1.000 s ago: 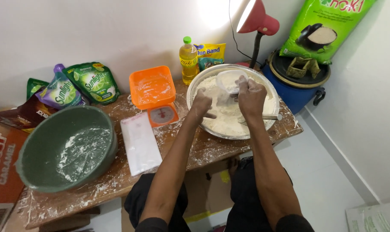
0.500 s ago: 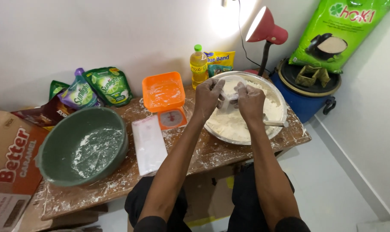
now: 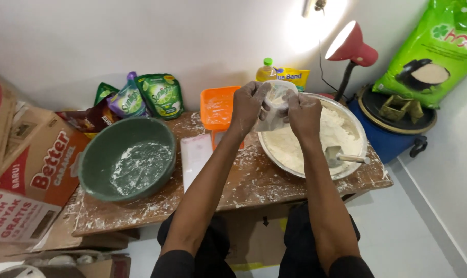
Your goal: The person is scooping flour from a large bowl into small plastic bags and weighing them on a scale to ensure a specific amount.
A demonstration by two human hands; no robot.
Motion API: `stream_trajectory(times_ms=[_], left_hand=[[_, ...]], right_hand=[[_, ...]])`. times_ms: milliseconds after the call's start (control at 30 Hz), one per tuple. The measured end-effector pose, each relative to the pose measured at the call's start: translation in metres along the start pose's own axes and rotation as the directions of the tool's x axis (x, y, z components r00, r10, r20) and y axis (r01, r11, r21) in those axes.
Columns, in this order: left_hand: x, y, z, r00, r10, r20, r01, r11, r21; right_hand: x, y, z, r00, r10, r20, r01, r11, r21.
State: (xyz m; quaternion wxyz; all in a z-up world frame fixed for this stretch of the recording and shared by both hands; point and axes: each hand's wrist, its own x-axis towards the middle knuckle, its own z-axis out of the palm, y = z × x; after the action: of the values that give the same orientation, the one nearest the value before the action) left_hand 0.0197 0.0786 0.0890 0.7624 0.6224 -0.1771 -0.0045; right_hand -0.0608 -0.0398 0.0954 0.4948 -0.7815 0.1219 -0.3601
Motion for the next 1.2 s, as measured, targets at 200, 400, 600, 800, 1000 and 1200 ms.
stream_trajectory(times_ms=[200,400,600,800,1000,1200], left_hand=[[0.013,0.029,-0.036,0.997,0.049,-0.055,-0.049,0.999,0.003],[0.035,0.044,-0.075,0.983,0.108,-0.148,-0.095,0.991,0.092],[0.065,0.010,-0.111,0.977,0.042,-0.209,-0.008,0.988,0.156],[0.072,-0.031,-0.128,0.972,-0.019,-0.235,0.075,0.970,0.231],[0.074,-0.057,-0.130,0.965,-0.085,-0.248,0.151,0.954,0.259],[0.063,-0.048,-0.126,0.962,-0.080,-0.262,0.166,0.930,0.327]], right_hand=[[0.018,-0.019,0.030,0.993,-0.009,0.117,-0.007,0.990,0.139],[0.045,-0.028,0.075,0.965,-0.072,0.254,0.021,0.980,0.200],[0.061,-0.003,0.124,0.896,0.041,0.441,-0.165,0.955,0.247],[0.057,0.032,0.151,0.874,0.113,0.472,-0.220,0.959,0.179],[0.050,0.042,0.151,0.868,0.168,0.467,-0.216,0.975,0.051],[0.049,0.059,0.151,0.895,0.128,0.427,-0.171,0.983,0.065]])
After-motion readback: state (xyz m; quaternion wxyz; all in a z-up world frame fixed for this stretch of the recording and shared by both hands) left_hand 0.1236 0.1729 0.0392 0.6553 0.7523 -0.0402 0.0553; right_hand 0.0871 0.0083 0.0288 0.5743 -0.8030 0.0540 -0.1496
